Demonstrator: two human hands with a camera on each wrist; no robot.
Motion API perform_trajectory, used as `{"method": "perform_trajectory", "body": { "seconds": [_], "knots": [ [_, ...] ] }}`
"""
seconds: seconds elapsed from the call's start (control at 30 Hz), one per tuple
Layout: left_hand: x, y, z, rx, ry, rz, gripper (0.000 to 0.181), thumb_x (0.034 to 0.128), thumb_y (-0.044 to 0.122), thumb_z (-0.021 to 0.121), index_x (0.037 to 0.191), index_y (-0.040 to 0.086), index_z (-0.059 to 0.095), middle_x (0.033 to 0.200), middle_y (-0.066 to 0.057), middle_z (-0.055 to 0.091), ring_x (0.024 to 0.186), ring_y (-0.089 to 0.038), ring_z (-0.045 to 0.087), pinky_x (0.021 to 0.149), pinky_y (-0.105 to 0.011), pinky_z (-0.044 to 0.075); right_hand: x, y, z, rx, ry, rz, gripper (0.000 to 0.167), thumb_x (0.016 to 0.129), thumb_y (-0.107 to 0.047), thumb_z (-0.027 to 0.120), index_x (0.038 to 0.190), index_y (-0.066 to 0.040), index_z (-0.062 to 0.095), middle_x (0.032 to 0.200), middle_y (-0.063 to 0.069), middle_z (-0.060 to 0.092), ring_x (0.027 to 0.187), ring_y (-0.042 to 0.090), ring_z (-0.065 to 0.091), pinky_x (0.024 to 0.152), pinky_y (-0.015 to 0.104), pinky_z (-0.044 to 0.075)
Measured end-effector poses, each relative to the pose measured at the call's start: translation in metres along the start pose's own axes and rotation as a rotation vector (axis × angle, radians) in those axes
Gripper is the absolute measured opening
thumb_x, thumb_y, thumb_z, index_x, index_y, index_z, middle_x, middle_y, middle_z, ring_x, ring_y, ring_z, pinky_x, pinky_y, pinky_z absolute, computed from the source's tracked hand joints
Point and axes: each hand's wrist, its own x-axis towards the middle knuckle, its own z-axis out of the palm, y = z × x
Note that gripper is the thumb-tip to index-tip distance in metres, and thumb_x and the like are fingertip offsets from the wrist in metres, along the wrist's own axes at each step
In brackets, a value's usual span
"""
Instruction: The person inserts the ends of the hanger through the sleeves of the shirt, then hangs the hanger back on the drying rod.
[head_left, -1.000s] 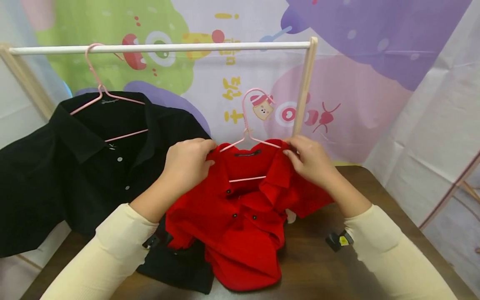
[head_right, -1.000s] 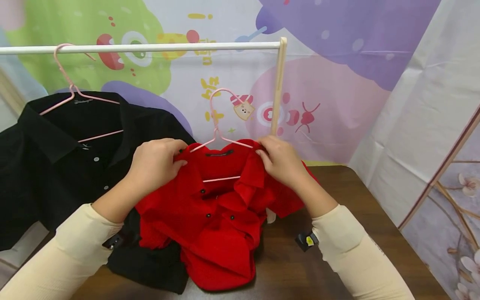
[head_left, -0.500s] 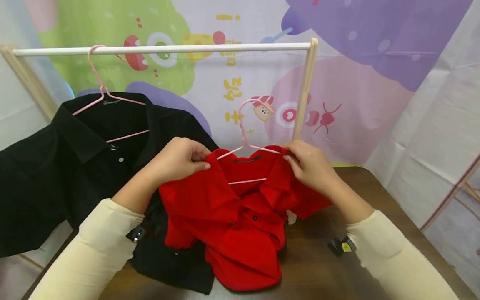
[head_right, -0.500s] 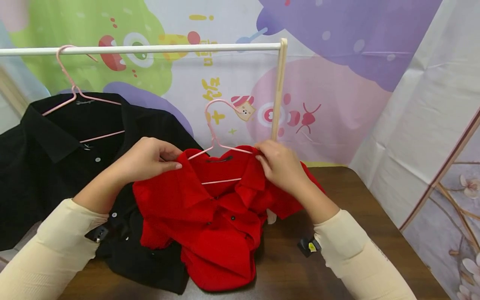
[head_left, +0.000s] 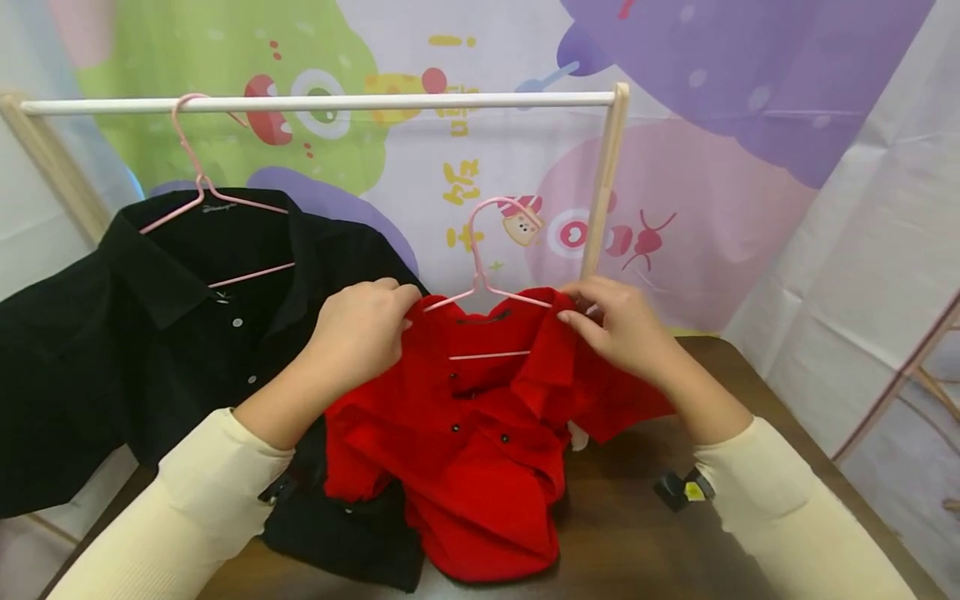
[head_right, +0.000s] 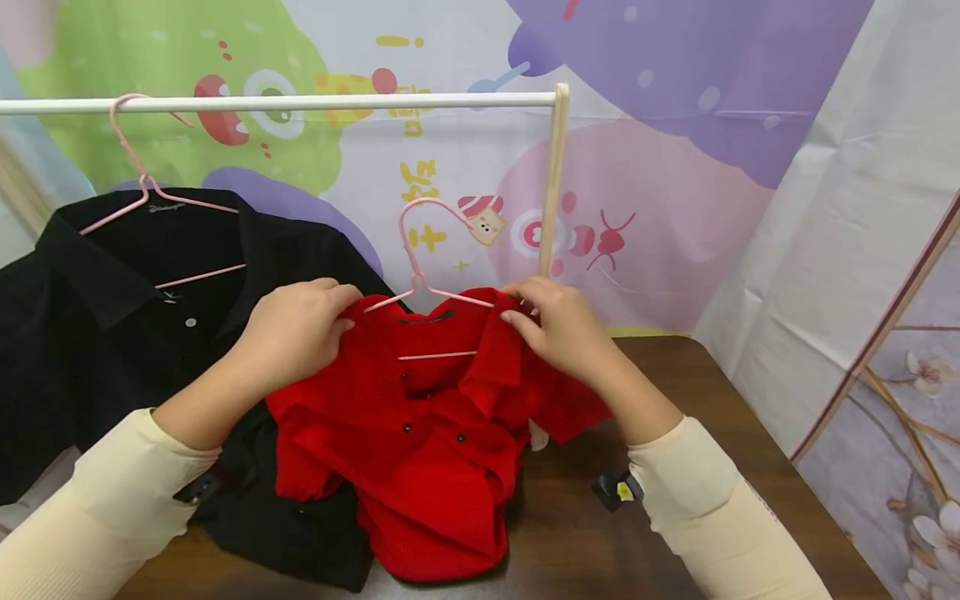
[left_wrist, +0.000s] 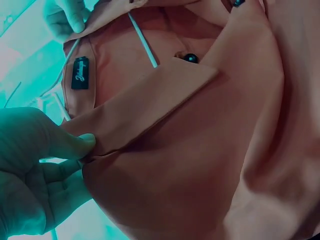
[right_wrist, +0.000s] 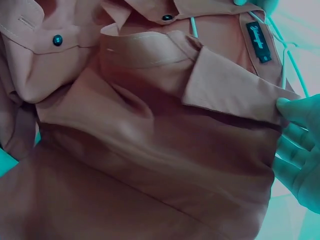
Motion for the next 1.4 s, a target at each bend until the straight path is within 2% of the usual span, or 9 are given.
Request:
{"method": "perform_trajectory", "body": {
  "seconds": [0.1,0.27,0.4,0.53,0.63,0.87,1.13,1.3,1.4],
  "knots": [
    [-0.004,0.001,-0.001,0.002,-0.004,0.024,0.016,0.0837,0.001,0.07,0.099,0.003,0.066,0.082,-0.012,0.064,0.071,-0.027,0.06,0.061,-0.039,0.055,-0.001,-0.001,-0.001,0.02,-0.01,0.005,0.02,0.082,0.003,0.074,0.1,0.001,0.069,0.092,0.011,0.067,0.076,0.023,0.065,0.069,0.041,0.057],
    [-0.009,0.001,0.001,-0.025,-0.03,0.051,0.019,0.0826,0.003,0.073,0.101,0.004,0.068,0.086,-0.011,0.067,0.074,-0.025,0.062,0.064,-0.04,0.056,-0.005,-0.002,0.002,0.01,-0.004,-0.054,0.018,0.08,0.007,0.074,0.096,0.001,0.068,0.091,0.011,0.067,0.076,0.023,0.064,0.067,0.041,0.057],
    [-0.011,-0.005,0.003,-0.099,-0.067,0.071,0.024,0.0822,0.004,0.075,0.105,0.006,0.069,0.092,-0.01,0.069,0.075,-0.023,0.062,0.067,-0.04,0.055,-0.006,-0.002,0.005,-0.03,-0.002,-0.096,0.019,0.08,0.007,0.073,0.096,0.0,0.067,0.09,0.01,0.066,0.077,0.022,0.06,0.066,0.042,0.056],
    [-0.012,-0.01,0.004,-0.184,-0.089,0.1,0.025,0.0811,0.001,0.075,0.105,0.005,0.068,0.092,-0.009,0.068,0.073,-0.02,0.059,0.068,-0.039,0.055,-0.006,-0.003,0.006,-0.039,-0.005,-0.105,0.021,0.08,0.007,0.074,0.097,-0.001,0.066,0.092,0.009,0.066,0.078,0.022,0.06,0.066,0.041,0.055],
    [-0.012,-0.012,0.003,-0.205,-0.086,0.107,0.025,0.0808,-0.001,0.074,0.104,0.005,0.068,0.09,-0.009,0.068,0.071,-0.02,0.058,0.067,-0.039,0.054,-0.005,-0.004,0.005,-0.033,-0.014,-0.089,0.022,0.08,0.005,0.075,0.1,-0.001,0.067,0.093,0.01,0.067,0.078,0.022,0.06,0.068,0.04,0.056],
    [-0.015,-0.014,-0.004,-0.168,-0.069,0.078,0.025,0.082,-0.001,0.073,0.106,0.005,0.068,0.094,-0.011,0.069,0.073,-0.022,0.06,0.07,-0.041,0.055,-0.006,-0.007,0.001,-0.025,-0.037,-0.017,0.034,0.08,-0.001,0.078,0.112,0.0,0.067,0.103,0.013,0.068,0.081,0.024,0.067,0.075,0.041,0.057],
    [-0.025,-0.023,-0.013,-0.206,-0.032,0.075,0.024,0.0808,-0.001,0.074,0.103,0.005,0.069,0.087,-0.009,0.067,0.07,-0.021,0.057,0.065,-0.041,0.054,-0.016,0.002,-0.004,-0.049,0.03,0.008,0.036,0.076,0.001,0.08,0.109,0.0,0.067,0.107,0.013,0.065,0.087,0.026,0.064,0.077,0.043,0.056],
    [-0.032,-0.03,-0.018,-0.225,-0.011,0.079,0.023,0.0808,0.0,0.074,0.103,0.006,0.07,0.082,-0.006,0.065,0.067,-0.019,0.054,0.062,-0.04,0.052,-0.025,0.008,-0.011,-0.052,0.046,0.066,0.036,0.076,0.0,0.08,0.11,-0.001,0.066,0.106,0.012,0.065,0.087,0.025,0.065,0.079,0.046,0.056],
    [-0.037,-0.033,-0.021,-0.207,0.005,0.069,0.023,0.0812,-0.001,0.074,0.103,0.006,0.069,0.081,-0.006,0.064,0.067,-0.019,0.053,0.062,-0.039,0.051,-0.03,0.011,-0.015,-0.042,0.059,0.101,0.036,0.076,0.001,0.08,0.109,-0.001,0.066,0.106,0.012,0.065,0.087,0.025,0.066,0.078,0.046,0.056]
  ]
}}
